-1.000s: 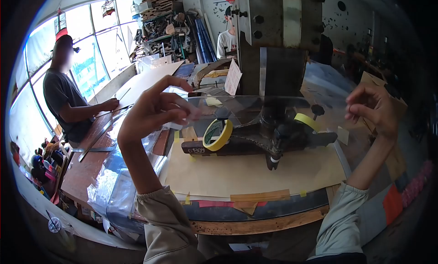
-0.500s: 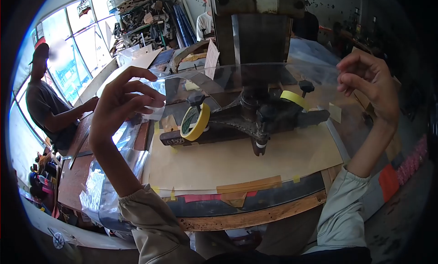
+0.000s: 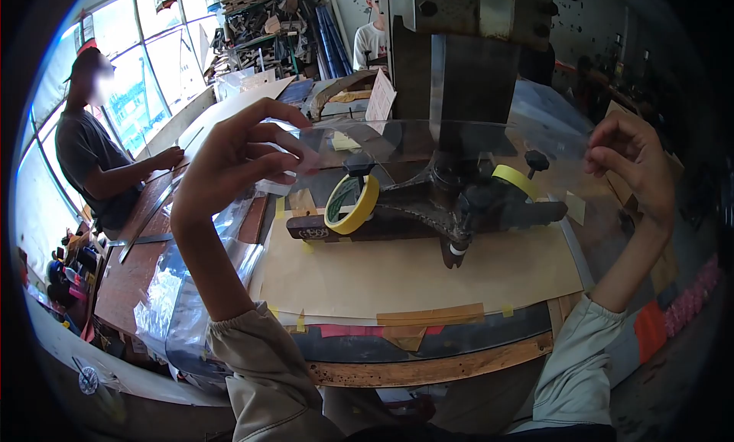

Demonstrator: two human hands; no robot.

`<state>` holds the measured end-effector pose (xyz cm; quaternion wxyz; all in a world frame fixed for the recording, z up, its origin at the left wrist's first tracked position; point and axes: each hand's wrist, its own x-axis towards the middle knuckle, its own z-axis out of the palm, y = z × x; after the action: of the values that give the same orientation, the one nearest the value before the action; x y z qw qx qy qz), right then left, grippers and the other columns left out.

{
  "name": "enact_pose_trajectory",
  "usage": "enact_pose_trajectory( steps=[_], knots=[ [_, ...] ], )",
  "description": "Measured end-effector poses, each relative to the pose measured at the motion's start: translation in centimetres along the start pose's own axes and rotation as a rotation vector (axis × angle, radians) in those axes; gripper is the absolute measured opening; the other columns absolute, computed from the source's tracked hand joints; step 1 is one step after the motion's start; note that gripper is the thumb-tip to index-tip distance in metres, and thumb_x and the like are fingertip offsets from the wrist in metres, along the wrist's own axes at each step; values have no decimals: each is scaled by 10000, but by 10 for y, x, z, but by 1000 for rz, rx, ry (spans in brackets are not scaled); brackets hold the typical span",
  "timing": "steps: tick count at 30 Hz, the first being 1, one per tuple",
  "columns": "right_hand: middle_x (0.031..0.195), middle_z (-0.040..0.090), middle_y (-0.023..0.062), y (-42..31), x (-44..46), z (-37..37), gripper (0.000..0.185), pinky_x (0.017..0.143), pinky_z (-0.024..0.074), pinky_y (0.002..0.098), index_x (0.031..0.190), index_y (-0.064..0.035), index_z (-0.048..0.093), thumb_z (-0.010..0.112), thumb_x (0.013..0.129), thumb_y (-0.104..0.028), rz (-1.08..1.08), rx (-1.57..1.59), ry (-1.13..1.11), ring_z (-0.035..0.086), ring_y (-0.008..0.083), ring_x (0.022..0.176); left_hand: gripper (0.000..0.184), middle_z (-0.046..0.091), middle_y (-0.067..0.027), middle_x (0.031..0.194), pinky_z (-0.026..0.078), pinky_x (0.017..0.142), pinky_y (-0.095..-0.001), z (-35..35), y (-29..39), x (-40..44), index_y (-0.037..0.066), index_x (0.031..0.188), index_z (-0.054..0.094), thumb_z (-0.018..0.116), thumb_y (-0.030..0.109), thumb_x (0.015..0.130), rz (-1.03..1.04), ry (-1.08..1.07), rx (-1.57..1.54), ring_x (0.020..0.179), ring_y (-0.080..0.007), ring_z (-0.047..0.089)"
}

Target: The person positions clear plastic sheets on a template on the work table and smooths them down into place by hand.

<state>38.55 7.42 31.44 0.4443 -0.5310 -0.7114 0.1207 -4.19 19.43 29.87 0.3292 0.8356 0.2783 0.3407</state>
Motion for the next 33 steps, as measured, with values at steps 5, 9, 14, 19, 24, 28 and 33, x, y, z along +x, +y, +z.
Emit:
enact_pose_trajectory(
  steps=[5, 9, 14, 19, 24, 28, 33],
  knots=[
    [778, 635, 22, 3, 0, 0, 85, 633, 482, 225, 867, -42, 602, 680, 841, -66, 11, -17, -7, 642, 103, 711, 344, 696, -129, 985, 579, 729, -251, 5, 0, 0, -14, 1184, 506, 625, -6, 862, 72, 3, -17, 921, -185, 705],
    [803, 644, 26, 4, 2, 1, 73, 647, 470, 231, 902, -44, 615, 646, 873, -104, 11, -18, 20, 642, 107, 742, 306, 706, -139, 957, 581, 723, -250, 9, 6, -1, -16, 1174, 504, 607, 33, 890, 80, 50, 33, 919, -199, 709],
    [821, 649, 20, 6, 5, -2, 118, 677, 446, 227, 952, -35, 635, 611, 906, -142, -5, -38, 19, 626, 99, 778, 248, 707, -116, 995, 576, 774, -270, 10, 8, 1, -13, 1197, 534, 538, 38, 954, 20, 76, -47, 924, -159, 697],
    [961, 621, 58, -2, -7, -5, 135, 767, 423, 241, 933, -28, 646, 600, 921, -155, -196, -121, 234, 573, 98, 898, 200, 707, -141, 993, 561, 823, -300, 15, 9, 1, -47, 1127, 585, 491, 68, 992, 296, 203, 32, 932, -182, 691],
    [1070, 585, 105, -33, -64, -15, 185, 811, 420, 284, 886, -24, 645, 591, 931, -195, -358, -250, 222, 541, 136, 909, 229, 712, -149, 994, 521, 861, -349, 27, 52, -52, -44, 1019, 668, 542, 141, 969, 473, 350, 218, 906, -189, 677],
    [1040, 594, 116, -42, -147, -23, 150, 771, 433, 297, 820, -30, 650, 657, 868, -172, -266, -227, -59, 533, 171, 857, 298, 718, -110, 1035, 503, 917, -410, 43, 60, -116, 35, 1057, 691, 642, 278, 892, 448, -75, 273, 962, -207, 692],
    [1078, 628, 113, -30, -224, 13, 108, 770, 477, 373, 831, -27, 668, 706, 730, -27, -36, -249, -325, 575, 278, 917, 305, 647, -39, 1237, 479, 973, -425, 125, 43, -206, 115, 1081, 681, 707, 252, 810, 130, -308, 194, 1086, -215, 645]
  ],
)
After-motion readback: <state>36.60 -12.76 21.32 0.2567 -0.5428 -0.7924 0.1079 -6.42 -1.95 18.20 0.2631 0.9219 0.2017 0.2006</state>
